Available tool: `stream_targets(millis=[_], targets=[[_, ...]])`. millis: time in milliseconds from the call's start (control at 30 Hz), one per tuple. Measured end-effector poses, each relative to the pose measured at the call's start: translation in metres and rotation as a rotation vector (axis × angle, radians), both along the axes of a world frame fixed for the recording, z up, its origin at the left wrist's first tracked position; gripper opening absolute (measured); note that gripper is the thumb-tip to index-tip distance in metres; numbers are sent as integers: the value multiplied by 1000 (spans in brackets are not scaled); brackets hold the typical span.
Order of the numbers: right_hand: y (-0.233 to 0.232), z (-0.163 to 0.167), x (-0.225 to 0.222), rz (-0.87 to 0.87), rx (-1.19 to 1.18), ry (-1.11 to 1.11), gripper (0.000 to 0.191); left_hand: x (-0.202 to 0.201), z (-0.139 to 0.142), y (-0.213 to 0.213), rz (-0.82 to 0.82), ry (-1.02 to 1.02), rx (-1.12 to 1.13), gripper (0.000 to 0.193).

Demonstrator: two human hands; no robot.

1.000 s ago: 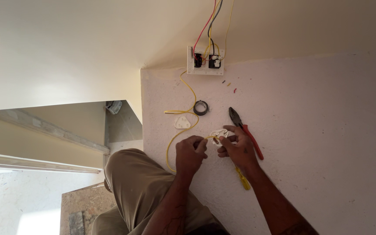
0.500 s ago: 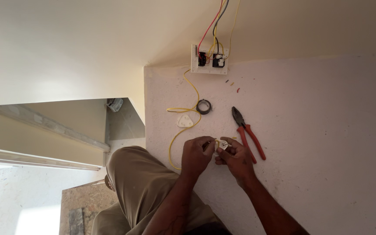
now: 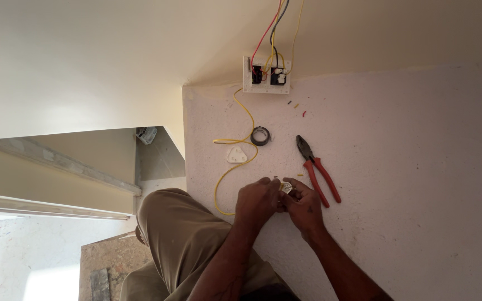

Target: The person wires an electrical plug by stripping a yellow wire with pliers and securing the wire ends into the plug terminals using a screwdriver.

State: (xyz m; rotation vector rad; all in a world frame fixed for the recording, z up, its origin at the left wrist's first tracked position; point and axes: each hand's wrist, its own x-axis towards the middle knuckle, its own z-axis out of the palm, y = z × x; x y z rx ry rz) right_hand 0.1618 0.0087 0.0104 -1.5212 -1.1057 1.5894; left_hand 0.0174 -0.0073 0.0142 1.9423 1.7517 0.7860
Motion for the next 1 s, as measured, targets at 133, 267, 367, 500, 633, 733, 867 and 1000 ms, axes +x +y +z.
stream_targets(millis=[133, 267, 367, 500, 633, 733, 867, 1000], targets=[[-1, -1, 0, -14, -1, -17, 48, 2, 0, -1, -58, 29, 32, 21], [0, -2, 0, -39, -12, -13, 47, 2, -7, -1, -47, 2, 6, 14], [3, -1, 3, -61, -23, 8, 44, 3, -16, -3, -35, -56, 7, 15], [10, 2, 4, -14, -56, -130, 45, 0, -26, -3, -26, -133, -35, 17], [19, 3, 4, -15, -69, -114, 44, -3, -23, -2, -2, -306, 21, 17], [23, 2, 3, -32, -39, -62, 42, -3, -12, 0, 172, -523, -86, 17], [28, 1, 4, -49, 11, -1, 42, -4, 2, 1, 372, -728, -382, 35], [31, 6, 4, -1, 101, 28, 43, -5, 4, 1, 236, -1130, -444, 38]])
